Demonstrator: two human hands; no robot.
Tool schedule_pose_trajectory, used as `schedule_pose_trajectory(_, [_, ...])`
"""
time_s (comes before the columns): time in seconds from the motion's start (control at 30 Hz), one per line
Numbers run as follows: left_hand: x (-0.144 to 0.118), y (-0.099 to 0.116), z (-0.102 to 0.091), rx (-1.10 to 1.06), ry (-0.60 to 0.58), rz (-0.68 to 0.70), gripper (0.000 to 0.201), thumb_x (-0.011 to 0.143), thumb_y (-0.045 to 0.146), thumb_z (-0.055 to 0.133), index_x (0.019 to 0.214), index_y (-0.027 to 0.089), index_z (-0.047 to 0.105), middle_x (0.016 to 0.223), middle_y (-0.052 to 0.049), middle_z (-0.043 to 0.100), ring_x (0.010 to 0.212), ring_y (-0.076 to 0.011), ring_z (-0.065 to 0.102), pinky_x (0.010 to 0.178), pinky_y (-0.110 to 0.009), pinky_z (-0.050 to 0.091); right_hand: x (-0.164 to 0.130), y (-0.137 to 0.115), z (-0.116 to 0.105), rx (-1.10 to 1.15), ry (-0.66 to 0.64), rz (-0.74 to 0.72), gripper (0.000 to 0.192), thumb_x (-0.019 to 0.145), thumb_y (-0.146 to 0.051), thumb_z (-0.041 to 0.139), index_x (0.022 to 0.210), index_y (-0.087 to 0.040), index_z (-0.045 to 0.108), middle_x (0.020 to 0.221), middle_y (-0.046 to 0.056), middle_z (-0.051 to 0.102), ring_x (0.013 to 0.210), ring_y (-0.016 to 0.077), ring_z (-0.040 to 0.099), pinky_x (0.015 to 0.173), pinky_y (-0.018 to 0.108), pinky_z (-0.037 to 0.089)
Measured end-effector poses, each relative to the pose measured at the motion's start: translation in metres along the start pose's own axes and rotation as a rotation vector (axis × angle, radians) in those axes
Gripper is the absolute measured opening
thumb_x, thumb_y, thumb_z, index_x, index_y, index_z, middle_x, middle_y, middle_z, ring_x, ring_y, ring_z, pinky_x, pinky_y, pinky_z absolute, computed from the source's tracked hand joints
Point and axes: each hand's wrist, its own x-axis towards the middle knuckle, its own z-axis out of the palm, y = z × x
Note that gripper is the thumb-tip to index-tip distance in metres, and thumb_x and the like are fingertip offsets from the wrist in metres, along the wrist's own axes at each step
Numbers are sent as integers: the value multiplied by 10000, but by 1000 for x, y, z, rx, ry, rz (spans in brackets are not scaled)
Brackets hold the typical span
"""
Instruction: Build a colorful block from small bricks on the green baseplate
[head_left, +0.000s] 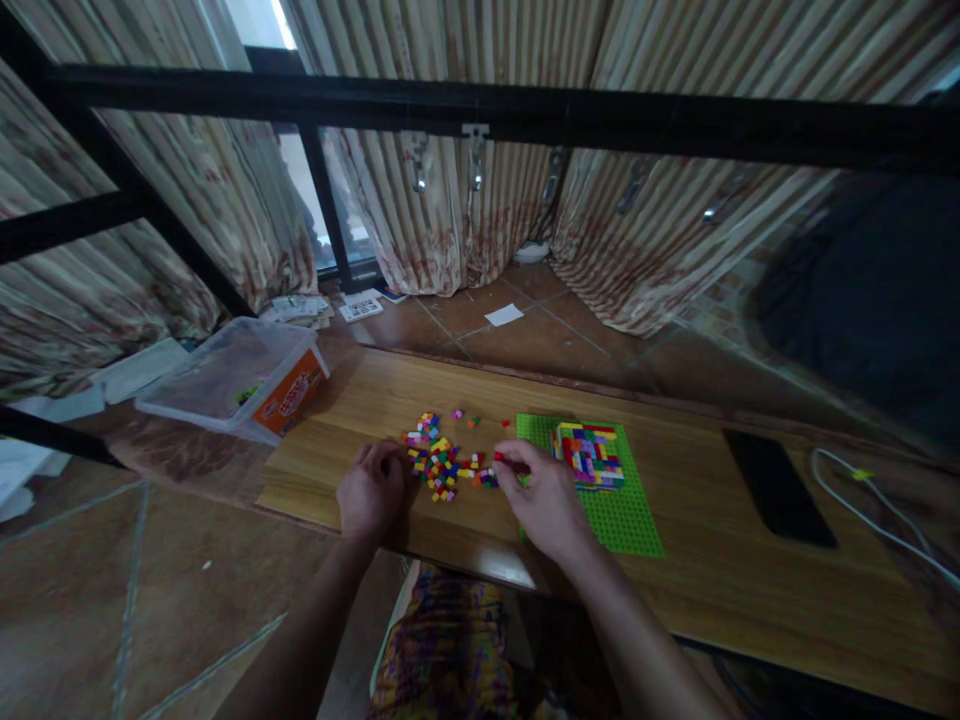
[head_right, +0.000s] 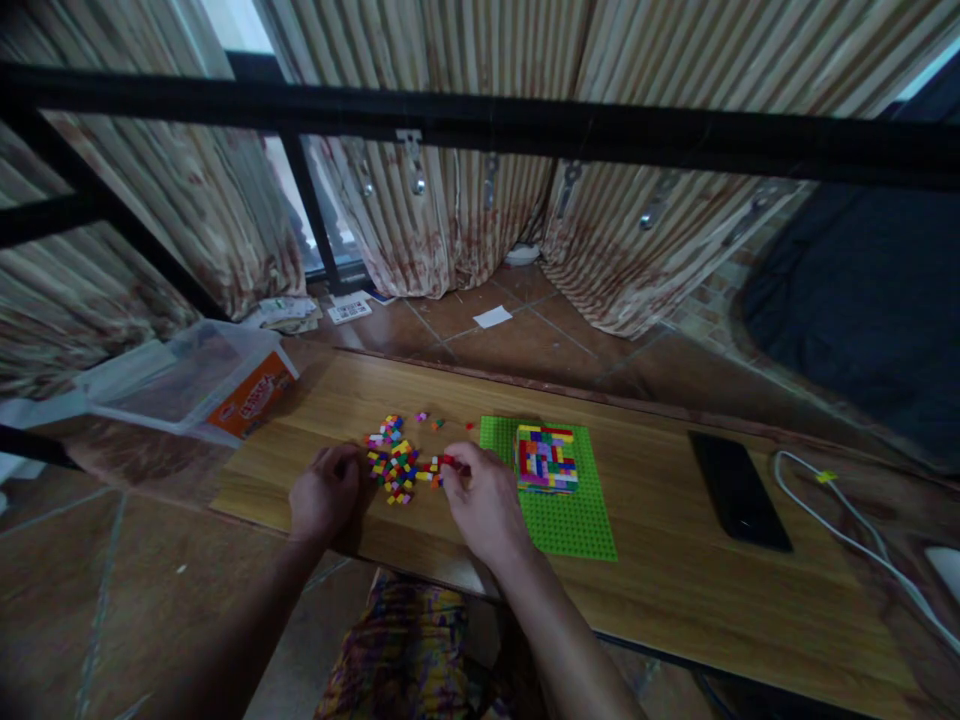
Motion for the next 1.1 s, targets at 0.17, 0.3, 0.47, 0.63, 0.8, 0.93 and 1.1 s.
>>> schedule_pose_trajectory(0.17, [0,2,-2,23,6,-7,226,880,290,490,976,246,690,1002,-26,700,819,-172,642,614,-247,384,-34,32,-49,75,155,172,208,860,-370,589,981,-225,676,949,51,740,858,198,693,794,341,540])
schedule_pose_trajectory(0.3, [1,5,-3,40,2,-17,232,876,284,485,976,242,690,1016,-30,699,812,-176,643,603,-250,380,-46,65,-73,102,303,286,309,811,-435,648,1004,-197,686,996,99,743,877,236,702,792,390,554])
schedule_pose_trajectory(0.47, [1,4,-3,47,-2,-13,239,885,301,475,997,246,679,1049,-27,698,817,-177,646,591,-253,367,-46,78,-83,105,345,291,340,828,-461,627,1027,-190,680,1021,121,738,918,252,698,809,404,552])
schedule_pose_trajectory(0.63, [2,2,-2,58,-6,-12,242,886,303,473,987,242,683,1005,-36,701,804,-179,644,593,-255,367,-36,80,-92,-89,342,221,343,869,-464,553,1024,-187,683,1015,122,728,880,247,684,808,404,533])
schedule_pose_trajectory(0.8, [2,0,-1,73,-2,-8,255,891,315,467,1005,243,683,1005,-41,699,799,-184,644,584,-258,362,-26,88,-100,-184,315,176,325,863,-452,534,981,-194,694,954,93,701,790,217,640,739,367,511])
schedule_pose_trajectory(0.93, [2,-1,0,67,7,0,255,890,318,467,1006,243,682,1021,-40,701,804,-189,646,601,-265,373,-20,91,-101,-194,284,165,288,859,-410,533,964,-196,696,959,84,699,805,213,638,748,358,501])
schedule_pose_trajectory(1.1, [3,0,0,51,-6,-13,245,889,326,472,990,251,683,1009,-30,704,813,-190,649,591,-264,368,-11,87,-97,-232,206,115,298,876,-375,487,1005,-207,696,980,72,708,826,206,645,785,367,503])
